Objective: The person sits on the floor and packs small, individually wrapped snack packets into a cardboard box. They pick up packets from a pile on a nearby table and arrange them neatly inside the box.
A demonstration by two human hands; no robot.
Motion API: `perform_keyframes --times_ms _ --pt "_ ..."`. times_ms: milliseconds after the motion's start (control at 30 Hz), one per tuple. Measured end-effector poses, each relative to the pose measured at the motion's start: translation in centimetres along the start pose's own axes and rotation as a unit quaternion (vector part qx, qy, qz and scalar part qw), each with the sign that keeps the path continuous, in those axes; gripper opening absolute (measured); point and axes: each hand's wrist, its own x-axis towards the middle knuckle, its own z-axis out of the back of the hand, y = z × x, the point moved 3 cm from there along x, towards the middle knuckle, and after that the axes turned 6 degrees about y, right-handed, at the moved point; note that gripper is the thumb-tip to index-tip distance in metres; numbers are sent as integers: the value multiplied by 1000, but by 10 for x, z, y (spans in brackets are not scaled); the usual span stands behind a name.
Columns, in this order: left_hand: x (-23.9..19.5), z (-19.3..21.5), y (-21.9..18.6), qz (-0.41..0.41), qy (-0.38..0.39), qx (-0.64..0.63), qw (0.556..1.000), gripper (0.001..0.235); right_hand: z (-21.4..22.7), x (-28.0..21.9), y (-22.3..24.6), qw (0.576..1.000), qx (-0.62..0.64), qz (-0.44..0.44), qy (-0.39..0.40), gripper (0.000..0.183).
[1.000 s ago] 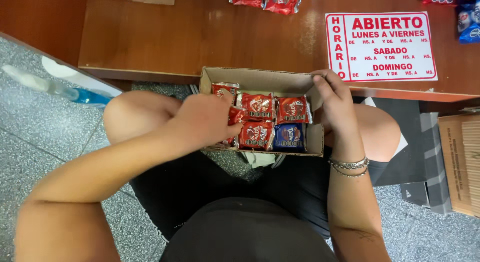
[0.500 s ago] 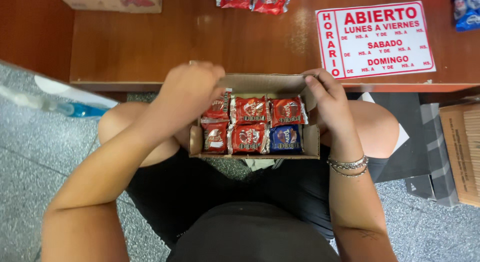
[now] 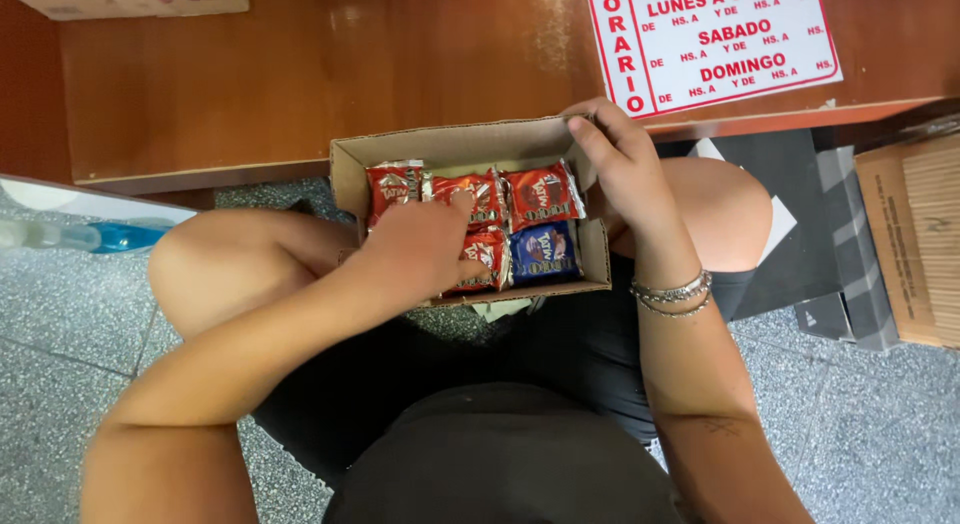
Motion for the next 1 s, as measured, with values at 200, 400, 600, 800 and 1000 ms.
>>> perform_keyframes --times_ms 200,400,600,800,1000 --pt "7 -16 -13 -16 -31 -49 998 60 1 -3 3 1000 3 -8 8 24" --pt "6 -19 2 -31 -34 -97 994 52 0 -2 1 1000 29 10 1 24" --pt "-8 -1 10 -9 -55 -35 998 41 -1 -1 2 1000 24 9 -2 24" --pt "20 80 60 42 -215 -31 975 22 -3 -2 0 999 29 4 -21 24" --pt "130 151 136 -2 -370 -38 928 47 -3 -2 1 1000 12 -4 12 20"
